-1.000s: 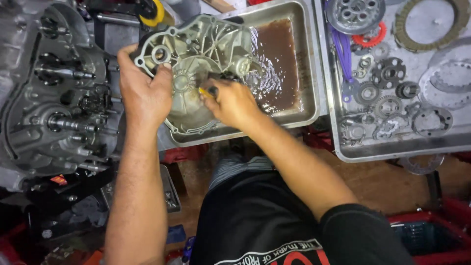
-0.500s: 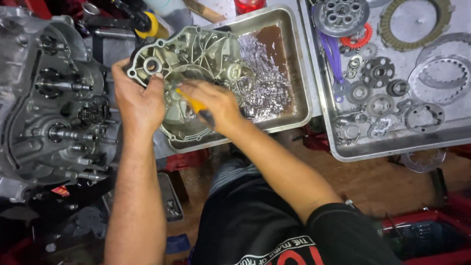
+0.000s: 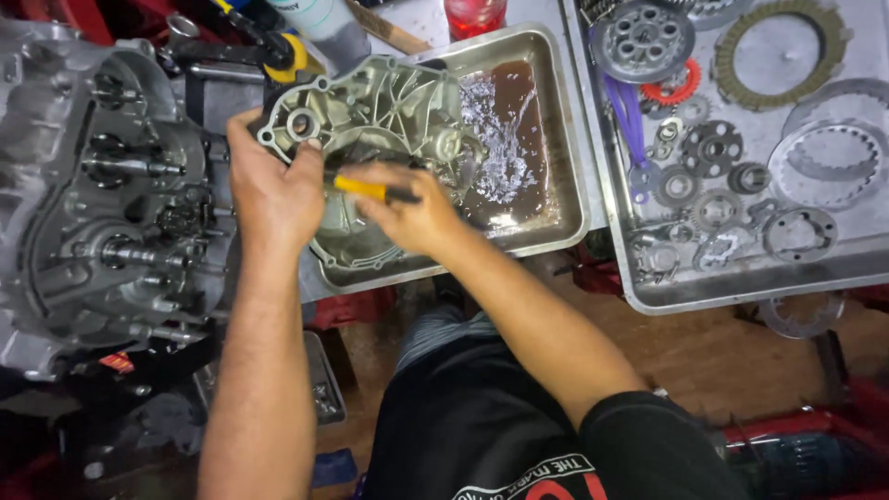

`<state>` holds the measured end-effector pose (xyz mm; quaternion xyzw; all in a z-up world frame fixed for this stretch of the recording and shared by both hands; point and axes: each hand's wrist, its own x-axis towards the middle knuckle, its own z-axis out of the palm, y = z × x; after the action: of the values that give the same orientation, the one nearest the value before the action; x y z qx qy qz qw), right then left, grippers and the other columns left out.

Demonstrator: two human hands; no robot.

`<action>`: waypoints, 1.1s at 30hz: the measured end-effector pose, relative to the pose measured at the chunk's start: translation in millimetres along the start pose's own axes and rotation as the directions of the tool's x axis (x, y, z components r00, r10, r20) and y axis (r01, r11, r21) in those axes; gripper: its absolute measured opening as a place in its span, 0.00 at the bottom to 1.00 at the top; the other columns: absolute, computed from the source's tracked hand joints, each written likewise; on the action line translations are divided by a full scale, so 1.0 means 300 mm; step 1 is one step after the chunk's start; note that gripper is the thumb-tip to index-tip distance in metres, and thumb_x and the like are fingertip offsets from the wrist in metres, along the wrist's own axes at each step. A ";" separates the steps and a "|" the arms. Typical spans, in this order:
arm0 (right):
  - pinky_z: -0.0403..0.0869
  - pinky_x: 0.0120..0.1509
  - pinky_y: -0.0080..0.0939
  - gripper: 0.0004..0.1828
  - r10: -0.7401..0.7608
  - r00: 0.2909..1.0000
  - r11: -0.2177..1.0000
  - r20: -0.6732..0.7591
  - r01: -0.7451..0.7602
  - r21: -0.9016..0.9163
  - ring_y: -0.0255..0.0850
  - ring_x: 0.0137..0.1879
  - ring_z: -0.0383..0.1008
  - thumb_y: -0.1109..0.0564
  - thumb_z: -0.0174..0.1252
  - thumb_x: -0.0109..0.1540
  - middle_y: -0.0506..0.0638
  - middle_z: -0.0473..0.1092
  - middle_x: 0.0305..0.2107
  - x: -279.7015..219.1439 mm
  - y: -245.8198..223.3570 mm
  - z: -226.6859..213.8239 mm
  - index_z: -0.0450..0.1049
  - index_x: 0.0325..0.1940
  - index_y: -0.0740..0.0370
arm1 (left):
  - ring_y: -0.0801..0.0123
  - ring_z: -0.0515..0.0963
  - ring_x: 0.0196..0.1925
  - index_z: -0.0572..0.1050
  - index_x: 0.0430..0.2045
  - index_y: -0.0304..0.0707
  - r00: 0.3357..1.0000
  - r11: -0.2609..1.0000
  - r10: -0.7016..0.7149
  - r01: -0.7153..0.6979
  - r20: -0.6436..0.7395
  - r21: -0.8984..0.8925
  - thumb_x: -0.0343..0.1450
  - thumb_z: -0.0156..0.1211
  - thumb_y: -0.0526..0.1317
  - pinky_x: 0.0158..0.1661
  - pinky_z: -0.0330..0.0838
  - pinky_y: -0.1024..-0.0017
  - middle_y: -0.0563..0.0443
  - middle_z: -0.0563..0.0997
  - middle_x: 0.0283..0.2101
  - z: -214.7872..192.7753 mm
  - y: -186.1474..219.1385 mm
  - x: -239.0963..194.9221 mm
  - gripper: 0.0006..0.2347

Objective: Cleaning motorcycle engine components using a brush and solvent in a tray

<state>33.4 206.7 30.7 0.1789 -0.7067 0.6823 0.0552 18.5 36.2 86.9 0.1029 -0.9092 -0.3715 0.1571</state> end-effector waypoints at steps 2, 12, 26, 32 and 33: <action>0.78 0.50 0.60 0.13 0.175 0.972 0.917 0.156 -0.103 -0.386 0.59 0.49 0.81 0.51 0.63 0.61 0.56 0.80 0.44 0.008 0.029 -0.029 0.80 0.49 0.53 | 0.34 0.80 0.49 0.70 0.49 0.30 1.000 1.000 -0.013 0.013 -0.002 -0.001 0.65 0.68 0.32 0.48 0.72 0.50 0.28 0.79 0.41 0.010 -0.015 -0.001 0.19; 0.79 0.44 0.56 0.14 0.026 0.979 0.876 0.204 0.076 -0.476 0.52 0.43 0.82 0.51 0.66 0.57 0.48 0.79 0.36 0.014 0.037 0.010 0.78 0.47 0.50 | 0.37 0.80 0.47 0.70 0.48 0.32 1.000 1.000 0.010 -0.010 -0.002 -0.005 0.65 0.67 0.31 0.47 0.73 0.53 0.30 0.78 0.39 0.003 -0.016 -0.005 0.18; 0.79 0.49 0.57 0.18 0.086 0.953 0.836 0.292 0.090 -0.541 0.54 0.49 0.82 0.51 0.65 0.57 0.51 0.79 0.42 0.037 0.087 0.017 0.76 0.52 0.50 | 0.40 0.81 0.46 0.71 0.46 0.31 0.999 0.999 0.037 -0.038 -0.032 -0.037 0.64 0.69 0.30 0.46 0.73 0.55 0.32 0.78 0.38 0.009 -0.064 0.000 0.18; 0.87 0.32 0.55 0.18 0.090 0.900 0.841 0.426 0.161 -0.517 0.52 0.30 0.83 0.67 0.58 0.60 0.57 0.78 0.41 0.107 -0.013 0.025 0.75 0.54 0.58 | 0.56 0.79 0.44 0.66 0.47 0.32 0.996 0.997 0.078 -0.077 0.038 -0.020 0.66 0.61 0.34 0.46 0.72 0.63 0.40 0.79 0.44 -0.018 -0.044 0.002 0.17; 0.87 0.32 0.55 0.18 0.084 0.902 0.840 0.423 0.164 -0.518 0.52 0.30 0.83 0.67 0.58 0.60 0.57 0.78 0.41 0.103 -0.017 0.023 0.75 0.54 0.58 | 0.56 0.79 0.44 0.66 0.47 0.32 0.996 0.996 0.085 -0.084 0.036 -0.020 0.66 0.61 0.34 0.46 0.72 0.63 0.40 0.79 0.44 -0.017 -0.054 0.009 0.17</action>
<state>7.5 194.4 45.2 0.3165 -0.8607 0.3968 -0.0387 18.9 20.8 79.4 0.0559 -0.9121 -0.3747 0.1568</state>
